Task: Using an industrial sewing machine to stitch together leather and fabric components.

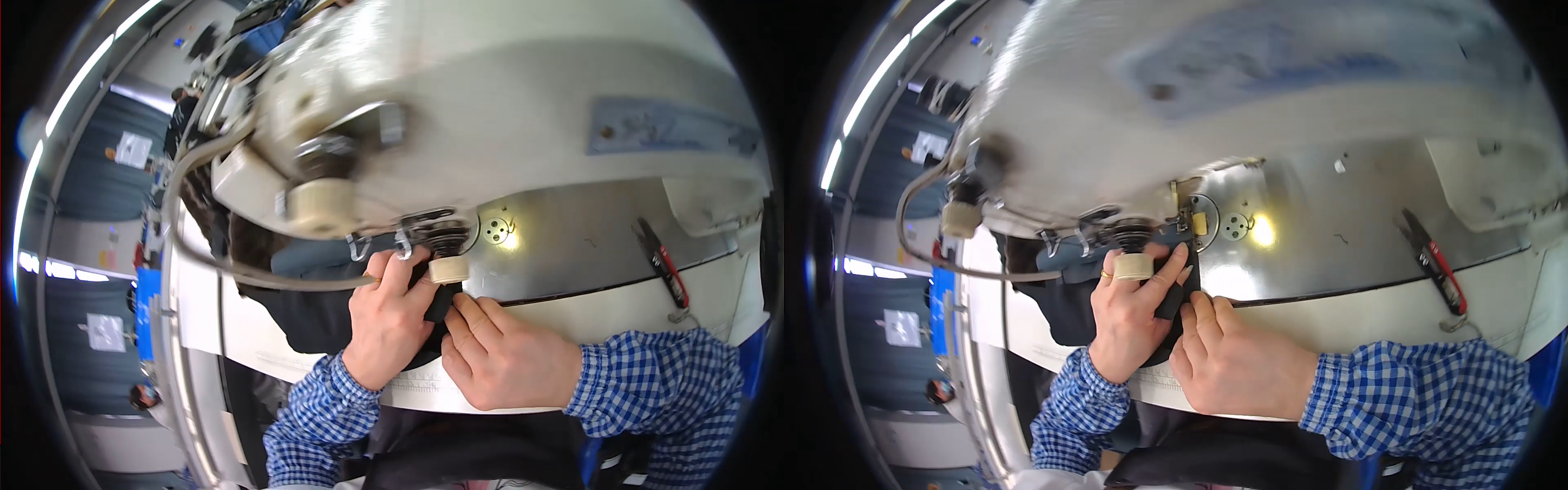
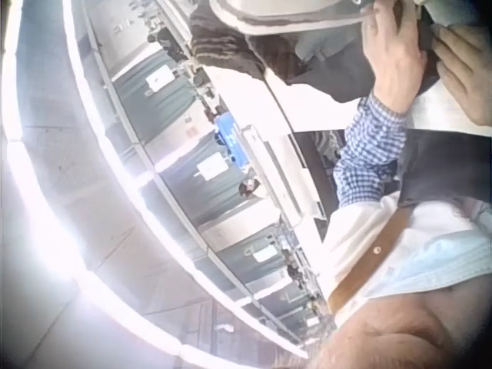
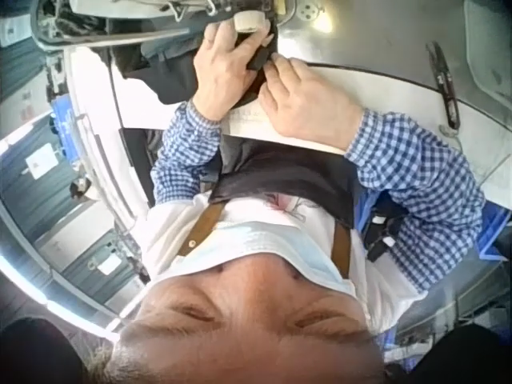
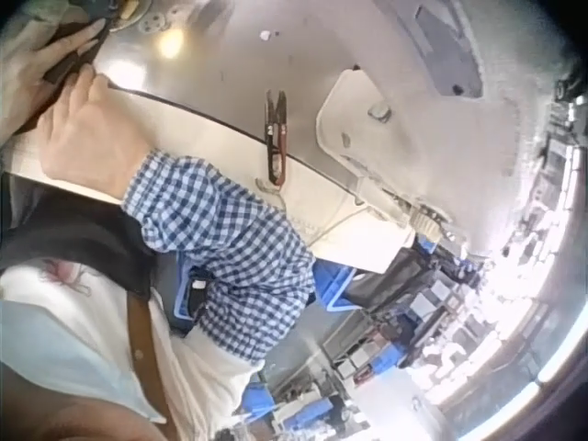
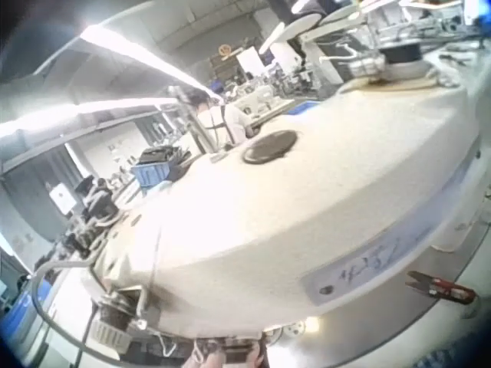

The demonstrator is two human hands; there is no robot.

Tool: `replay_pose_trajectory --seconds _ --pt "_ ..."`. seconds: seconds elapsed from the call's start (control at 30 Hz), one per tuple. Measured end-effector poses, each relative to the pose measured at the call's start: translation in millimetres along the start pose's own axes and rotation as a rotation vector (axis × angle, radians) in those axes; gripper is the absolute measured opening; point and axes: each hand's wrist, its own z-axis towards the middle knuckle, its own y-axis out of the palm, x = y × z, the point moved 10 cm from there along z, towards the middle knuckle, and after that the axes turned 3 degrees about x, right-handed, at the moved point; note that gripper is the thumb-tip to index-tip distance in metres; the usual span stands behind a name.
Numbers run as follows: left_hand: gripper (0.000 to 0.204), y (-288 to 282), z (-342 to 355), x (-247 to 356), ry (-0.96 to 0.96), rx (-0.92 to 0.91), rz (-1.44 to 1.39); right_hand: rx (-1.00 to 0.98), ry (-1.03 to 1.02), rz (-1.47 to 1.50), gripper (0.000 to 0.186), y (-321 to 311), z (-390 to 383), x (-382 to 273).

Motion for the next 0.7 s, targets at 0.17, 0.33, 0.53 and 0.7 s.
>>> replay_pose_trajectory --seconds 0.17,0.33,0.53,0.7 --pt "0.044 -6.8 -3.3 9.7 0.132 0.079 -0.029 -0.061 -0.034 -0.002 0.027 -1.6 5.7 -2.0" --pt "0.026 -4.2 -11.3 12.4 0.130 0.199 -0.042 -0.073 -0.060 0.000 0.026 8.3 -2.9 -7.7" --pt "0.026 0.0 -6.4 14.2 0.158 0.142 -0.023 -0.070 -0.048 0.001 0.026 7.9 -4.5 -3.4" --pt "0.028 1.6 -4.0 9.1 0.177 0.140 -0.020 -0.057 -0.007 0.035 0.025 7.8 0.2 2.9"
